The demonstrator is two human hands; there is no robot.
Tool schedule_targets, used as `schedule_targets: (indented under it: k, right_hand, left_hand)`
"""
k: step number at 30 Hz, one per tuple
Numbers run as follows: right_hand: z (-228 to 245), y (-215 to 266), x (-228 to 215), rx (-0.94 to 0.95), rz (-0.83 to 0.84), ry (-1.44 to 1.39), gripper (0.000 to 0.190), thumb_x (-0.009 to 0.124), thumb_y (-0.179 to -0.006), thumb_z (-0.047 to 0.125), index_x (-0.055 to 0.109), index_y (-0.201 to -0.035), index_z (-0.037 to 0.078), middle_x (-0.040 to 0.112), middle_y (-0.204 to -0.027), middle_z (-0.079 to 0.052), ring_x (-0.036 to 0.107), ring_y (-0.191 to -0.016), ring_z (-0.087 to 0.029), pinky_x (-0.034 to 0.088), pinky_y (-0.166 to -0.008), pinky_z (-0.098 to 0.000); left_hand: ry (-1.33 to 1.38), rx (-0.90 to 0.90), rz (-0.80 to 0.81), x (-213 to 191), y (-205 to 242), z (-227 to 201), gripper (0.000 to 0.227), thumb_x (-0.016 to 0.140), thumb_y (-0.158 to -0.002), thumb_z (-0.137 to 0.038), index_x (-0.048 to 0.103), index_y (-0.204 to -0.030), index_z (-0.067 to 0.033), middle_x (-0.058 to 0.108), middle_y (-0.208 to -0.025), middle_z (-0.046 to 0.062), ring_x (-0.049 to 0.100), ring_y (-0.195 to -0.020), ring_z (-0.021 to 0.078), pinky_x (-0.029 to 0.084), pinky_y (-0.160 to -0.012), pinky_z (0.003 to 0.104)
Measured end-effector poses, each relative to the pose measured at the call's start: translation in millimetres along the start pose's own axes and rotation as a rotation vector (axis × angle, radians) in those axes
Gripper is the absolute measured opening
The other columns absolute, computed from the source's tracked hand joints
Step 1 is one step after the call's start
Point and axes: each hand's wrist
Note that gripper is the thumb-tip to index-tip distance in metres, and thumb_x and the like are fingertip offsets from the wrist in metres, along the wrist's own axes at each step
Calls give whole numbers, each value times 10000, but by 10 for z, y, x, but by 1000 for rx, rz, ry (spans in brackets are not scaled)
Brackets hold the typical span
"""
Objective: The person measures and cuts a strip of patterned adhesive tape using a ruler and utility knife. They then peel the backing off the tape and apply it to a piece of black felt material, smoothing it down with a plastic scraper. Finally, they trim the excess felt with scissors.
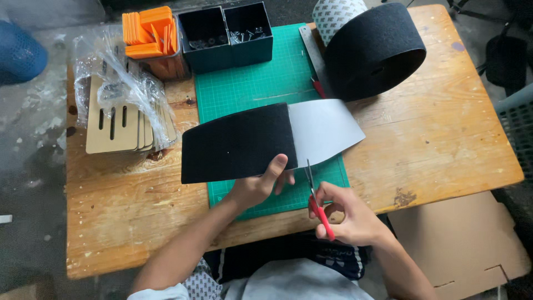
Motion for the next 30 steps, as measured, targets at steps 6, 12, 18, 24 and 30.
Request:
schedule_targets:
  k: [6, 12, 18, 24, 30]
  right_hand:
    - [-368, -274, 84, -146, -36, -167, 637, 975, -601, 468, 663, -922, 14, 719, -764, -105, 697, -735, -165, 630, -580, -309]
    - [-342, -355, 167, -249, -31, -299, 693, 932, -640, 505, 639, -968, -31, 695, -751, -136, 703, -662, -172, 626, -543, -296]
    - [-346, -359, 203, -279, -44, -366, 737, 923, -659, 503, 621, -1003, -75, 662, -739, -158, 697, -631, -180, 614, -498, -307]
    - [-475, -278, 245, -278, -138, -282, 687, 930, -641, 485, 607, -935, -45, 661, -719, -150, 654, -594, -154, 599, -474, -293]
    - [-542, -127, 521, -447, -488, -291, 553, 865, -766, 375, 573, -982, -42, 654, -734, -156, 649, -539, -152, 557, -465, -266]
  left_hand:
    - [133, 461, -57, 127, -64, 298, 613, 402, -1088, -359, 598, -543, -158, 563, -434, -1, 458, -338, 57, 359, -397, 144]
    - [113, 504, -29, 43, -16, 69, 636, 370, -1085, -376, 576, -522, -167, 557, -422, -7, 437, -348, 43, 355, -433, 150]
    - [145, 587, -48, 60, -32, 74, 621, 415, -1077, -354, 560, -500, -180, 579, -438, -21, 467, -383, 40, 383, -503, 147]
    - [267, 620, -125, 140, -118, 252, 623, 309, -1092, -389, 597, -597, -145, 622, -530, 31, 525, -395, 92, 429, -484, 176]
    - [403, 648, -239, 322, -159, 453, 630, 225, -1099, -414, 575, -683, -97, 610, -573, 62, 544, -361, 119, 434, -406, 189]
Point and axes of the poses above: each hand's wrist, its own y-axis away from the middle knuckle, its own x-axis out of the palm, z = x × y
